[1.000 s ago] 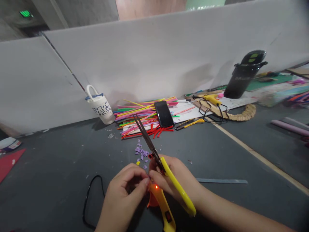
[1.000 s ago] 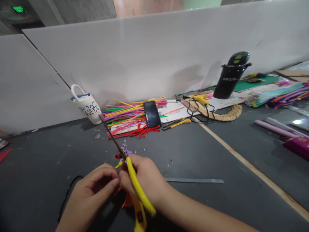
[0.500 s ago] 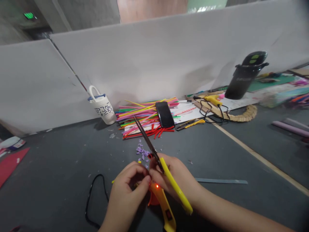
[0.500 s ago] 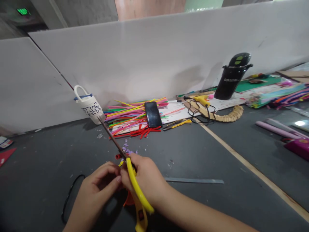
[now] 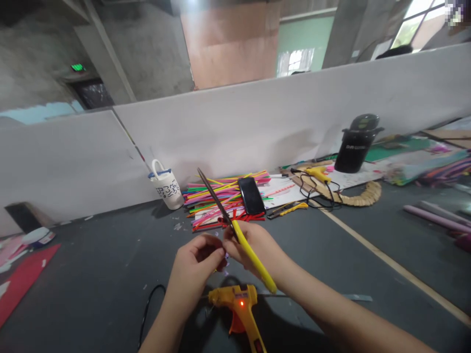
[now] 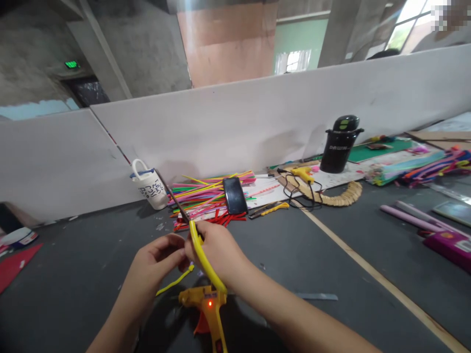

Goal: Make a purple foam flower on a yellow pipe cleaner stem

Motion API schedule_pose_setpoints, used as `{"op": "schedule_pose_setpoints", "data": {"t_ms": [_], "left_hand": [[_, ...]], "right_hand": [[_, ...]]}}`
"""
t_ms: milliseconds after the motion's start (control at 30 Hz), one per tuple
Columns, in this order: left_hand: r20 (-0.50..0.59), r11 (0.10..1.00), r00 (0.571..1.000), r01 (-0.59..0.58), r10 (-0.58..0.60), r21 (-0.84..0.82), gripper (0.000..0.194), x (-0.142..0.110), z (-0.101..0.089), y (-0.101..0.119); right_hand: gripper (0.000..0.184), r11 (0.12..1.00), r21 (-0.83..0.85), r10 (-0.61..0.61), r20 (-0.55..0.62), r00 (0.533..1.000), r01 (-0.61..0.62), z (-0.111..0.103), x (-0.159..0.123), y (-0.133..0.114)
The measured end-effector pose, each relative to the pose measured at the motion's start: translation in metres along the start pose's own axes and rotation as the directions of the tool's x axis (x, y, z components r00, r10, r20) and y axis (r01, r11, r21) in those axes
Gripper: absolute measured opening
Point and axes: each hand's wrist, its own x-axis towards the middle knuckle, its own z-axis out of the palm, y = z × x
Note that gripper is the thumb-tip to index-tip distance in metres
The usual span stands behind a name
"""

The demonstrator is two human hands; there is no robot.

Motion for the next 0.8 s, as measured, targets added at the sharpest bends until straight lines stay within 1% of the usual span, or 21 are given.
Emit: {"op": "schedule_pose_setpoints", "data": {"t_ms": [133, 233, 267, 300, 400, 500, 567, 633, 700, 767, 800], "left_hand": [[0.011, 0.995, 1.0, 0.024, -0.024, -0.102, 0.007, 0.006, 0.0, -0.003], [-0.017, 0.98, 0.998, 0.052, -0.056, -0.19, 0.01, 0.01, -0.008, -0.007], [-0.038, 0.974, 0.997, 0.057, -0.067, -0.221, 0.011, 0.011, -0.012, -0.008], [-0.062, 0.966, 0.995, 0.061, -0.079, -0.25, 0.012, 0.011, -0.016, -0.008], [-0.123, 0.941, 0.985, 0.071, -0.118, -0.331, 0.014, 0.011, -0.026, -0.004], [-0.125, 0.885, 0.975, 0.109, -0.184, -0.453, 0.012, 0.01, -0.031, 0.001], [-0.111, 0.848, 0.969, 0.136, -0.222, -0.512, 0.011, 0.009, -0.031, 0.004], [-0.095, 0.836, 0.966, 0.157, -0.241, -0.526, 0.011, 0.009, -0.029, 0.004], [-0.079, 0.838, 0.966, 0.172, -0.247, -0.518, 0.012, 0.008, -0.026, 0.001], [-0.065, 0.852, 0.969, 0.176, -0.238, -0.494, 0.013, 0.007, -0.022, -0.004], [-0.062, 0.863, 0.97, 0.177, -0.233, -0.473, 0.013, 0.006, -0.02, -0.006]], "right_hand": [[0.009, 1.0, -0.025, -0.012, 0.029, 1.0, 0.013, -0.009, 0.002, 0.0], [0.016, 0.998, -0.067, -0.004, 0.039, 0.999, 0.007, -0.014, -0.002, 0.003], [0.021, 0.995, -0.104, 0.005, 0.034, 0.999, -0.001, -0.014, -0.004, 0.004], [0.027, 0.983, -0.185, 0.024, 0.045, 0.999, -0.015, -0.013, -0.006, 0.004], [0.04, 0.924, -0.382, 0.036, 0.066, 0.997, -0.008, -0.006, -0.009, 0.005], [0.039, 0.901, -0.433, 0.055, 0.09, 0.994, -0.011, 0.003, -0.009, 0.007], [0.035, 0.918, -0.395, 0.088, 0.12, 0.989, -0.034, 0.007, -0.007, 0.008], [0.028, 0.951, -0.305, 0.101, 0.15, 0.984, -0.051, 0.008, -0.007, 0.01], [0.017, 0.983, -0.173, 0.087, 0.163, 0.983, -0.058, 0.007, -0.006, 0.011], [0.005, 0.998, -0.028, 0.055, 0.139, 0.989, -0.051, 0.004, -0.006, 0.009], [0.002, 0.998, 0.036, 0.048, 0.12, 0.992, -0.053, 0.002, -0.005, 0.007]]}}
